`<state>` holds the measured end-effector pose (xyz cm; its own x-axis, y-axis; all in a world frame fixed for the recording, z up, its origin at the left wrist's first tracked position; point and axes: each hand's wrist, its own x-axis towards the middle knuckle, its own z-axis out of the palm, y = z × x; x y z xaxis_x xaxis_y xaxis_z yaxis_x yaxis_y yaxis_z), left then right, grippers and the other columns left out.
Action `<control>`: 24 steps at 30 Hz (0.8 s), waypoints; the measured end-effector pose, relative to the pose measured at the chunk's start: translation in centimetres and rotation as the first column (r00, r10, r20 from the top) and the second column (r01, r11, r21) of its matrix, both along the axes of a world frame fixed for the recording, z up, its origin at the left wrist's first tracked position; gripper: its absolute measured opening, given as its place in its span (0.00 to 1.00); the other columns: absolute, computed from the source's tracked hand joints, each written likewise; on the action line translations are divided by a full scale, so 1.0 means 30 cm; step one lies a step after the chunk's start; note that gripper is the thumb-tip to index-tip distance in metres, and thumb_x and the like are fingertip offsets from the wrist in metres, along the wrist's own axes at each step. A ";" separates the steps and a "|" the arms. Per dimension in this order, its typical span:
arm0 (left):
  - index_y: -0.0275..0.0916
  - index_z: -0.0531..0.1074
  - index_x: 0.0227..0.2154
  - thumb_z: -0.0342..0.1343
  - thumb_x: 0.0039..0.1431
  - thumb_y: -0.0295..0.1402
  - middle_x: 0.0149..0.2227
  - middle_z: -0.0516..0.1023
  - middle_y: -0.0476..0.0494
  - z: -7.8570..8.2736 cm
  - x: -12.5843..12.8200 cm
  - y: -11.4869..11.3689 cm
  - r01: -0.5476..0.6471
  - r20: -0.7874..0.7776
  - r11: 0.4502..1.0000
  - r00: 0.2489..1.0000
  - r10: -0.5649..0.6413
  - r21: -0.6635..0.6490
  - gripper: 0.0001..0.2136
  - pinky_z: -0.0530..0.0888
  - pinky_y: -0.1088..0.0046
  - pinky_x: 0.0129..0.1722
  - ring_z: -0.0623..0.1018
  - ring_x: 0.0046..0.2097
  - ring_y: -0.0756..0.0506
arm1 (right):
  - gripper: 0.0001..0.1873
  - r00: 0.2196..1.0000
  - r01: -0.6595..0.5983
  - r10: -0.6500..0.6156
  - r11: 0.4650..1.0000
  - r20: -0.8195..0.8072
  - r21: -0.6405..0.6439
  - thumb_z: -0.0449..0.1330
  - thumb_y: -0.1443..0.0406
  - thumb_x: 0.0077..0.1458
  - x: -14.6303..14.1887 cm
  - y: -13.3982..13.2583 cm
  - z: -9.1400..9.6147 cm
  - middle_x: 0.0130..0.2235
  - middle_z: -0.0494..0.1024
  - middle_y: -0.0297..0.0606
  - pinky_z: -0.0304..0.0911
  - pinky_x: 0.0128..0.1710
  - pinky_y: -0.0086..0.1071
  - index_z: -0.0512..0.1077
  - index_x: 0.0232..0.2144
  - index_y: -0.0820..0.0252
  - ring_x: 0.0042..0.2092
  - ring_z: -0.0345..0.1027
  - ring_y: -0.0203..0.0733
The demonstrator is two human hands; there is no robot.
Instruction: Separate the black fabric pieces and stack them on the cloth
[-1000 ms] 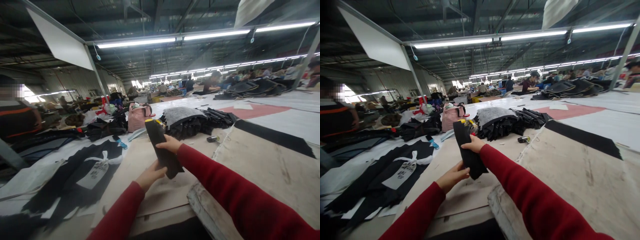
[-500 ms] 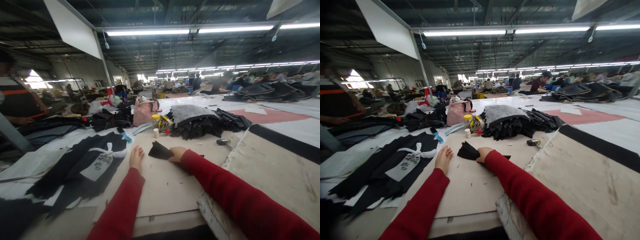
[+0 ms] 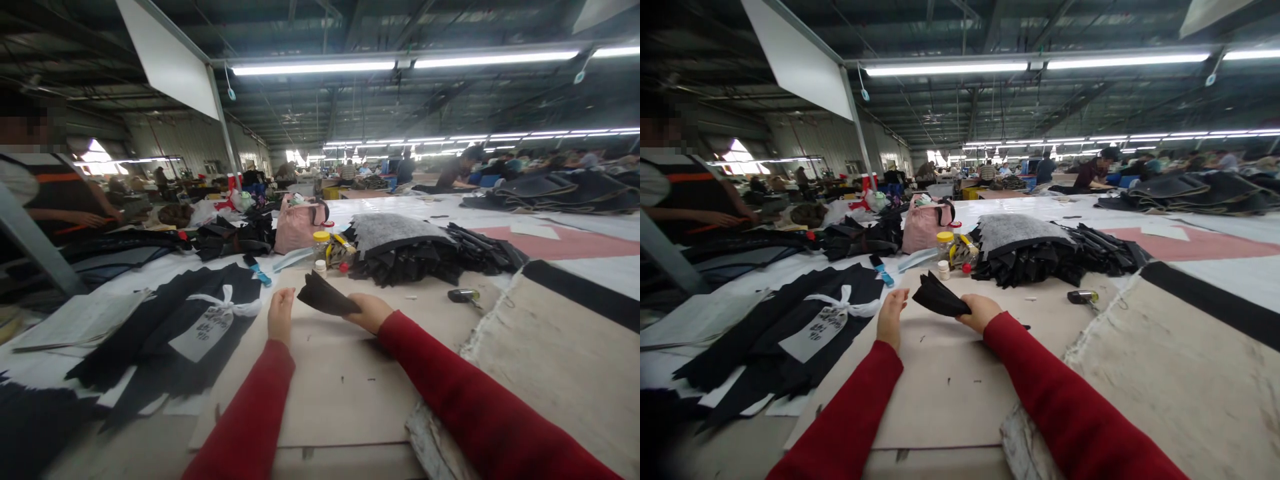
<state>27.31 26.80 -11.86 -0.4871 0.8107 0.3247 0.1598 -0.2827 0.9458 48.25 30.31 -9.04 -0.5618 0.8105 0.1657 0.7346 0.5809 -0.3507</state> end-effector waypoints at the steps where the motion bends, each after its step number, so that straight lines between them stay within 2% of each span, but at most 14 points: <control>1: 0.40 0.68 0.34 0.50 0.49 0.42 0.38 0.69 0.45 0.009 0.005 -0.007 0.013 -0.053 1.000 0.998 -0.013 0.016 0.13 0.63 0.69 0.45 0.68 0.44 0.46 | 0.12 1.000 -0.004 0.004 1.000 -0.001 -0.007 0.54 0.58 0.45 0.000 0.001 -0.002 0.32 0.72 0.35 0.51 0.28 0.27 0.68 0.32 0.58 0.33 0.64 0.38; 4: 0.40 0.68 0.36 0.57 0.42 0.36 0.40 0.67 0.45 0.030 0.025 -0.023 0.099 -0.201 0.994 0.976 -0.087 0.048 0.15 0.62 0.69 0.47 0.67 0.45 0.46 | 0.12 1.000 -0.012 0.012 0.999 0.003 -0.032 0.55 0.58 0.44 0.000 0.002 -0.003 0.32 0.72 0.35 0.51 0.28 0.26 0.68 0.32 0.58 0.33 0.64 0.38; 7: 0.41 0.67 0.39 0.60 0.37 0.32 0.43 0.66 0.45 0.037 0.038 -0.030 0.147 -0.288 0.987 0.950 -0.122 0.066 0.20 0.58 0.69 0.51 0.65 0.48 0.45 | 0.13 1.000 -0.022 0.022 0.999 0.008 -0.029 0.55 0.59 0.44 0.002 0.002 -0.002 0.33 0.72 0.36 0.52 0.29 0.26 0.69 0.33 0.58 0.34 0.64 0.38; 12: 0.42 0.65 0.43 0.59 0.39 0.31 0.46 0.65 0.44 0.023 0.034 -0.030 0.169 -0.402 0.984 0.906 -0.133 0.054 0.23 0.57 0.66 0.51 0.64 0.50 0.43 | 0.13 0.997 -0.046 0.046 0.999 0.054 0.008 0.55 0.59 0.45 0.010 0.007 0.001 0.34 0.72 0.36 0.52 0.31 0.27 0.69 0.34 0.57 0.36 0.64 0.39; 16: 0.43 0.63 0.45 0.58 0.40 0.33 0.45 0.66 0.43 0.008 0.026 -0.023 0.152 -0.518 0.988 0.847 -0.115 0.029 0.24 0.60 0.65 0.49 0.66 0.47 0.43 | 0.13 0.996 -0.049 0.049 0.999 0.080 -0.003 0.55 0.59 0.44 0.015 0.013 0.003 0.35 0.72 0.37 0.53 0.32 0.27 0.69 0.34 0.57 0.37 0.64 0.40; 18: 0.43 0.65 0.43 0.58 0.41 0.34 0.42 0.66 0.44 0.006 0.022 -0.019 0.136 -0.562 0.991 0.820 -0.111 0.002 0.22 0.61 0.65 0.48 0.66 0.46 0.43 | 0.13 0.995 -0.043 0.045 0.999 0.094 -0.017 0.55 0.60 0.43 0.016 0.015 0.003 0.35 0.72 0.38 0.53 0.32 0.28 0.69 0.34 0.57 0.37 0.64 0.40; 21: 0.41 0.68 0.34 0.58 0.40 0.35 0.39 0.66 0.43 0.002 0.021 -0.015 0.120 -0.575 0.992 0.809 -0.122 -0.042 0.15 0.59 0.65 0.48 0.65 0.45 0.42 | 0.14 0.992 -0.019 0.025 0.999 0.121 -0.051 0.55 0.60 0.43 0.019 0.020 0.000 0.35 0.72 0.38 0.54 0.32 0.28 0.70 0.34 0.57 0.37 0.65 0.41; 24: 0.39 0.67 0.28 0.57 0.41 0.34 0.32 0.69 0.46 -0.011 0.033 -0.020 0.179 -0.565 0.973 0.792 -0.231 -0.148 0.09 0.64 0.66 0.42 0.68 0.39 0.44 | 0.15 0.987 0.021 -0.003 0.994 0.163 -0.110 0.56 0.58 0.41 0.027 0.031 -0.006 0.34 0.73 0.39 0.54 0.31 0.29 0.70 0.34 0.58 0.36 0.65 0.43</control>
